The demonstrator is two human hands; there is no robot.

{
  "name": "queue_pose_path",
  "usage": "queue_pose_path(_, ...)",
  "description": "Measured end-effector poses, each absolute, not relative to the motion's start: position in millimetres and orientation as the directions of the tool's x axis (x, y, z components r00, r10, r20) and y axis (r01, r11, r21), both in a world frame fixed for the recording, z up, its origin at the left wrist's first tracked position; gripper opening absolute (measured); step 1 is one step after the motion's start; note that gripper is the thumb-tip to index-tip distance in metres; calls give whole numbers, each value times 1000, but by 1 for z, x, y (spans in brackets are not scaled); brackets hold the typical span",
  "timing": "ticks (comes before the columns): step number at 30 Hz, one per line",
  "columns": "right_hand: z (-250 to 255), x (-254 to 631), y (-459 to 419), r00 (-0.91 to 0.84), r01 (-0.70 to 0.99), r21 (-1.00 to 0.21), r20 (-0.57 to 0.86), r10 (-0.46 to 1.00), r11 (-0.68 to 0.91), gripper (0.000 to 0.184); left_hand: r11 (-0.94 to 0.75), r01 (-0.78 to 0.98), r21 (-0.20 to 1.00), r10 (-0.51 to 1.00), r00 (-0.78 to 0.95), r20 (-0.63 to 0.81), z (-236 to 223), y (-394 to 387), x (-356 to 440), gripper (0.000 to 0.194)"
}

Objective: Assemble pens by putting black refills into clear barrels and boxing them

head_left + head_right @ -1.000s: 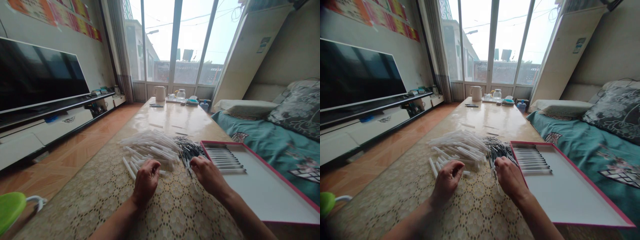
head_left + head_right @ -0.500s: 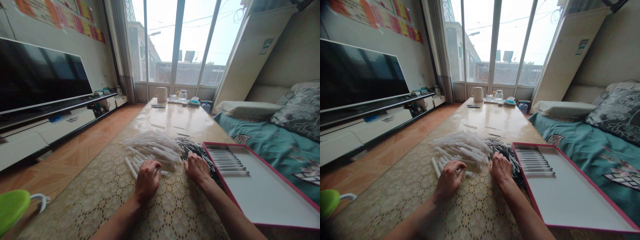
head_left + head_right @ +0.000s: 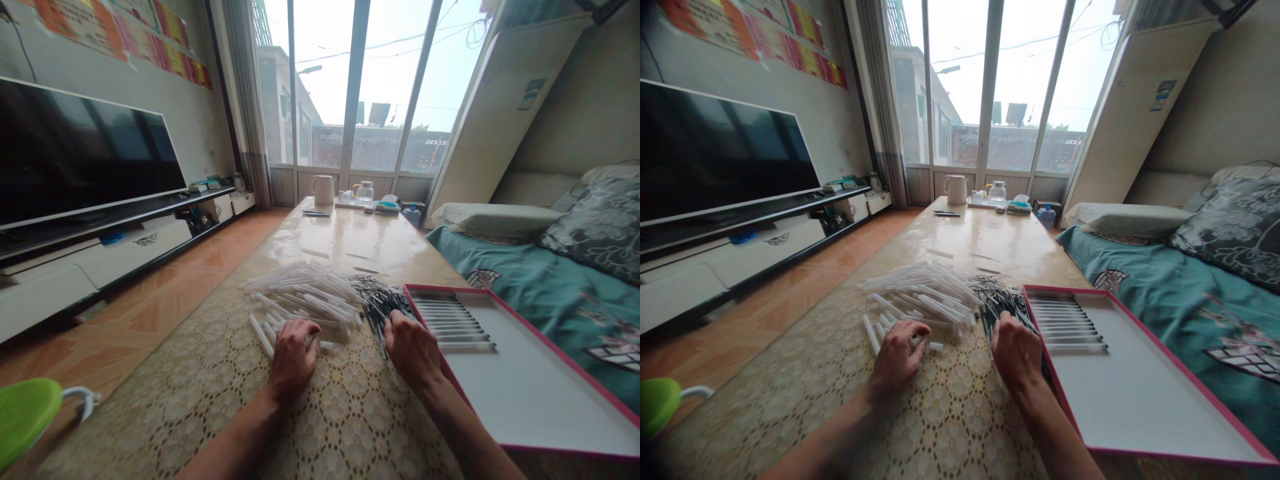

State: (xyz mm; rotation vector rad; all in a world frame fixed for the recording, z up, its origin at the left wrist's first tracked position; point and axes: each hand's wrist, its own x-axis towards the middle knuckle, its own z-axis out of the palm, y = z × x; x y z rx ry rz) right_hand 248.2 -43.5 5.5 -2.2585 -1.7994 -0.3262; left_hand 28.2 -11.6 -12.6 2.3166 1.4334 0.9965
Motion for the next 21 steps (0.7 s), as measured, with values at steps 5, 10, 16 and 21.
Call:
queue_pose_path(5,-5,248,-43,205,979,-76,348,915,-191,17,-485,702,522,857,263,443,-12,-14,29,18)
queue_pose_path(10,-11,247,-43,165,986,-77,329,930,-147,15,-519,689,505,848,341,406,-3,-25,33,19)
queue_pose_path(16,-4,247,-46,172,983,-128,358,918,-134,13,-530,654,540,844,471,257,18,-32,15,22)
queue_pose_path(21,-3,248,-47,156,983,-149,354,922,-109,12,-450,707,546,891,392,226,24,-26,-18,15)
